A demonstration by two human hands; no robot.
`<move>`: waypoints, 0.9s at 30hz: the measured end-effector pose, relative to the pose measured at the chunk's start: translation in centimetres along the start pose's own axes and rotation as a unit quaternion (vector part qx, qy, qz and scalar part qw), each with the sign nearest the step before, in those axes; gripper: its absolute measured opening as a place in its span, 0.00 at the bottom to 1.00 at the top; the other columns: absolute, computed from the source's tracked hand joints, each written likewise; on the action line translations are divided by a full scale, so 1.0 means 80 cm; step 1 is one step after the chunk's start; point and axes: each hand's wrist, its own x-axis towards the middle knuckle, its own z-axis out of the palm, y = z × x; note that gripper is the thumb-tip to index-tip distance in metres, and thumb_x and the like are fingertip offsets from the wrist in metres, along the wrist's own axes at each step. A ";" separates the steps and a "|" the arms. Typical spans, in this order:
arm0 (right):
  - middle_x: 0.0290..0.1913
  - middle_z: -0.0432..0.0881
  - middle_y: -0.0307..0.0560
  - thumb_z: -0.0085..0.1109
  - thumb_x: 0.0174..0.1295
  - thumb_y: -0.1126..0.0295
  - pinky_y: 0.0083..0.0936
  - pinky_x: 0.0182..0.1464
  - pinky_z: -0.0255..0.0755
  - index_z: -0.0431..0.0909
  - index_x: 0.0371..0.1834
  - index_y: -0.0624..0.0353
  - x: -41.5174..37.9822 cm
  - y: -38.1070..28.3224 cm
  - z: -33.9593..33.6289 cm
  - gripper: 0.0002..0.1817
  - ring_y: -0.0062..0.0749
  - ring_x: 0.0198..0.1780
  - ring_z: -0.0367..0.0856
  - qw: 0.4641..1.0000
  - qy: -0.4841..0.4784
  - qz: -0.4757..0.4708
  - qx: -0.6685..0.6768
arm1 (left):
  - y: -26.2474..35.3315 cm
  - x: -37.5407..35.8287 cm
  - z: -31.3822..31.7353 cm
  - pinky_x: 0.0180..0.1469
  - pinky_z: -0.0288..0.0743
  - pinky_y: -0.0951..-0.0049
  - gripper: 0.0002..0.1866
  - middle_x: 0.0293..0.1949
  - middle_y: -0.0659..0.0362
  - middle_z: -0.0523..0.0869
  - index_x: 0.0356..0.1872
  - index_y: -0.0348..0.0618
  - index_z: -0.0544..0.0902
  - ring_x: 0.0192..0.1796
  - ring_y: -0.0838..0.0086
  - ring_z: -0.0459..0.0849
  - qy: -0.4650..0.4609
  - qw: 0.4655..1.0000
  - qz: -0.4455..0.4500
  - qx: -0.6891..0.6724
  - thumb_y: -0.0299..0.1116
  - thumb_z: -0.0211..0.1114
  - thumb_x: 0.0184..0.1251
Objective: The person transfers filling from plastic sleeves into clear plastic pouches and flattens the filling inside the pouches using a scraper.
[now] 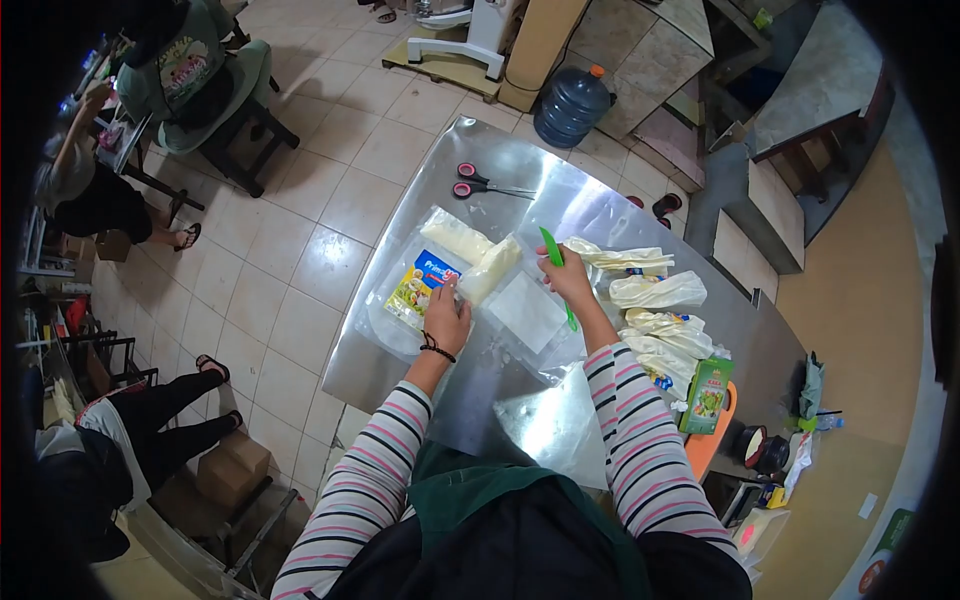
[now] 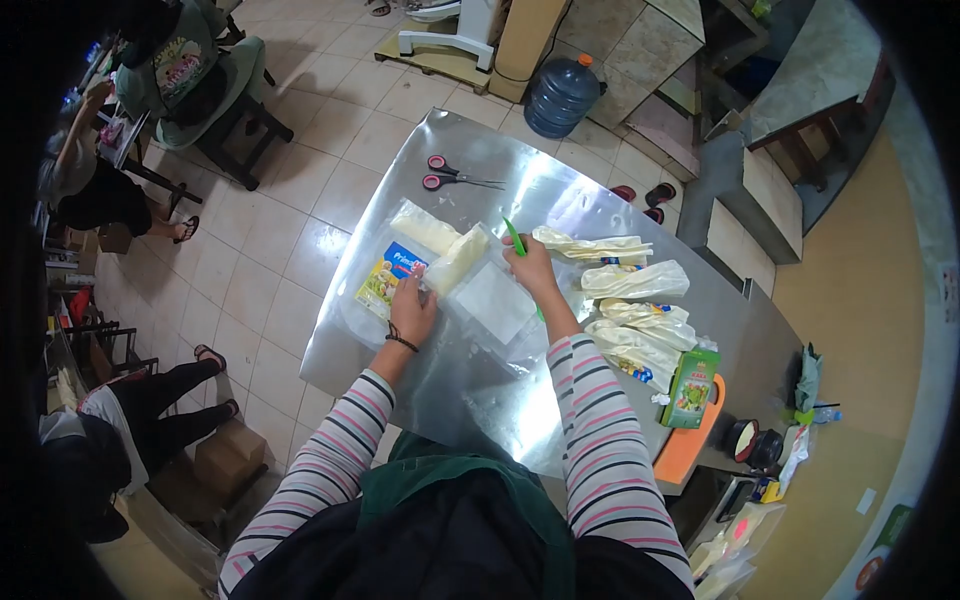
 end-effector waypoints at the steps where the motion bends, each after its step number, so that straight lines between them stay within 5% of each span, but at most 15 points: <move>1: 0.23 0.75 0.40 0.55 0.51 0.71 0.18 0.19 0.66 0.76 0.41 0.58 -0.003 0.002 -0.001 0.13 0.20 0.19 0.73 1.000 -0.005 -0.001 -0.006 | 0.001 0.000 -0.001 0.46 0.69 0.64 0.25 0.39 0.46 0.74 0.53 0.35 0.69 0.42 0.55 0.74 -0.009 1.000 -0.004 -0.002 0.27 0.61 0.51; 5: 0.23 0.75 0.41 0.56 0.51 0.70 0.19 0.18 0.66 0.75 0.43 0.59 -0.034 0.000 -0.005 0.14 0.22 0.19 0.74 1.000 -0.002 0.025 -0.014 | 0.012 -0.004 -0.009 0.48 0.66 0.58 0.25 0.45 0.45 0.71 0.52 0.36 0.69 0.45 0.52 0.72 0.021 0.999 0.026 0.002 0.29 0.62 0.50; 7: 0.24 0.76 0.41 0.56 0.53 0.69 0.19 0.16 0.65 0.75 0.43 0.60 -0.070 0.008 -0.012 0.15 0.23 0.19 0.75 0.999 -0.006 0.037 0.039 | 0.019 -0.010 -0.006 0.52 0.61 0.55 0.27 0.50 0.47 0.70 0.53 0.39 0.70 0.50 0.52 0.68 0.125 0.980 0.117 0.098 0.32 0.64 0.48; 14: 0.27 0.76 0.42 0.55 0.57 0.66 0.17 0.13 0.60 0.73 0.46 0.62 -0.255 0.082 -0.069 0.16 0.25 0.19 0.76 0.916 0.105 0.187 0.338 | 0.108 -0.035 0.054 0.52 0.61 0.58 0.21 0.51 0.50 0.70 0.47 0.45 0.75 0.53 0.56 0.68 -0.057 0.965 0.253 0.045 0.33 0.63 0.47; 18: 0.28 0.76 0.46 0.54 0.59 0.66 0.16 0.13 0.59 0.72 0.46 0.64 -0.338 0.114 -0.102 0.16 0.24 0.18 0.73 0.903 0.153 0.180 0.358 | 0.167 -0.017 0.138 0.55 0.60 0.56 0.22 0.49 0.52 0.72 0.49 0.45 0.73 0.56 0.58 0.67 -0.139 0.926 0.343 0.066 0.31 0.61 0.49; 21: 0.28 0.76 0.45 0.54 0.57 0.70 0.15 0.14 0.59 0.72 0.47 0.64 -0.379 0.147 -0.123 0.16 0.22 0.17 0.70 0.903 0.185 0.161 0.352 | 0.197 0.005 0.206 0.55 0.64 0.56 0.29 0.51 0.49 0.73 0.56 0.45 0.68 0.54 0.54 0.71 -0.062 0.886 0.407 0.212 0.31 0.62 0.47; 22: 0.28 0.76 0.44 0.55 0.56 0.72 0.15 0.14 0.58 0.72 0.47 0.64 -0.386 0.163 -0.129 0.16 0.20 0.17 0.69 0.915 0.176 0.170 0.322 | 0.200 0.013 0.225 0.55 0.64 0.56 0.29 0.51 0.49 0.73 0.56 0.45 0.68 0.54 0.54 0.71 -0.056 0.883 0.414 0.212 0.31 0.62 0.47; 24: 0.27 0.75 0.39 0.56 0.52 0.76 0.14 0.14 0.57 0.72 0.46 0.62 -0.401 0.185 -0.149 0.16 0.16 0.17 0.67 0.920 0.159 0.185 0.307 | 0.201 0.031 0.246 0.54 0.67 0.58 0.34 0.52 0.48 0.72 0.61 0.45 0.61 0.52 0.54 0.73 -0.250 0.890 0.306 0.227 0.29 0.60 0.48; 25: 0.26 0.74 0.38 0.57 0.53 0.75 0.14 0.15 0.57 0.72 0.45 0.62 -0.406 0.195 -0.157 0.15 0.16 0.18 0.66 0.929 0.154 0.164 0.295 | 0.215 0.030 0.240 0.49 0.72 0.61 0.25 0.53 0.48 0.72 0.56 0.42 0.68 0.51 0.57 0.75 -0.265 0.896 0.269 0.232 0.29 0.55 0.53; 27: 0.26 0.74 0.36 0.58 0.53 0.74 0.13 0.16 0.57 0.73 0.43 0.61 -0.406 0.209 -0.175 0.13 0.15 0.18 0.66 0.937 0.139 0.137 0.289 | 0.227 0.020 0.237 0.48 0.73 0.61 0.25 0.49 0.47 0.75 0.54 0.40 0.69 0.49 0.57 0.76 -0.222 0.911 0.283 0.201 0.30 0.57 0.50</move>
